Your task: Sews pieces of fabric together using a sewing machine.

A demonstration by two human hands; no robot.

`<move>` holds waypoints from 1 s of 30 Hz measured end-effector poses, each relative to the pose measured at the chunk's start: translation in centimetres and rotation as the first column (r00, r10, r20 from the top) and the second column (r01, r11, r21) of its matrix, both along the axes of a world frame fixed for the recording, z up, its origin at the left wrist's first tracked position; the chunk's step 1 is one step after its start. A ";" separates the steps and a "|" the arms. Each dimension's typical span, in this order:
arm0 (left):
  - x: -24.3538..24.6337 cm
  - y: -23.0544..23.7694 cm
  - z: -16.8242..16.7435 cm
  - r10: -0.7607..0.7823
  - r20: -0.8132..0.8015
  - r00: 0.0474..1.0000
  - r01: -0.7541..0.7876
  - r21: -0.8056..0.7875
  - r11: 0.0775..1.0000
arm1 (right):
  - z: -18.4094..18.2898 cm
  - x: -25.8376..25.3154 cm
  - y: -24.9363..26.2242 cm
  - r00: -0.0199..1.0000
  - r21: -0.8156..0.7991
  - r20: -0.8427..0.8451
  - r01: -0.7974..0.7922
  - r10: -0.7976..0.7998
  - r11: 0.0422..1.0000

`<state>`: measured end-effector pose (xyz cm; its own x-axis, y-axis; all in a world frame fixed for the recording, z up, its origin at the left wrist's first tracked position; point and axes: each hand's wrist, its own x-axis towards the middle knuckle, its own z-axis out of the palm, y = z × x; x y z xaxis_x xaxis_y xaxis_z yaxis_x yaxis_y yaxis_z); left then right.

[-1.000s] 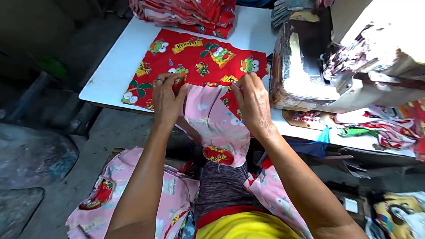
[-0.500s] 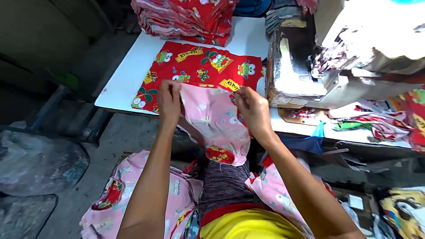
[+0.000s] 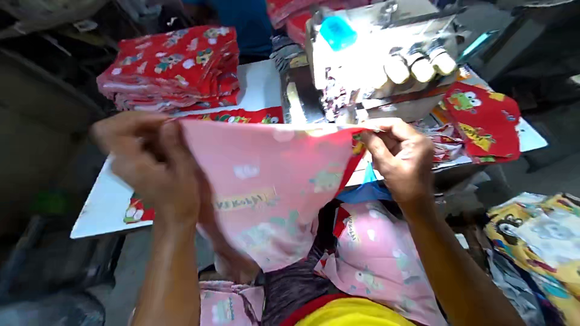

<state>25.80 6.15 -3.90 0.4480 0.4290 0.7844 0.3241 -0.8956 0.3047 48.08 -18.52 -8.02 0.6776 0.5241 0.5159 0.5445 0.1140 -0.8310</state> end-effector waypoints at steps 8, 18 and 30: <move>12.9 -2.0 0.9 -0.534 -0.354 0.767 0.462 -0.272 0.844 | -0.8 2.4 5.3 0.999 -0.004 -0.042 0.016 -0.017 1.000; 14.2 -3.1 1.1 -0.556 -0.287 0.780 0.377 -0.492 0.784 | -2.3 0.7 4.0 0.988 0.071 0.115 0.092 -0.100 0.993; 13.0 -4.3 1.8 -0.623 -0.274 0.733 0.397 -0.571 0.718 | -1.8 0.1 5.1 0.974 -0.018 0.216 0.070 -0.065 0.997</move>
<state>38.75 1.81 -2.07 0.9322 0.2720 0.2386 0.0505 -0.7509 0.6585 48.19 -13.42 -9.87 0.5862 0.4954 0.6410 0.7169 0.0514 -0.6953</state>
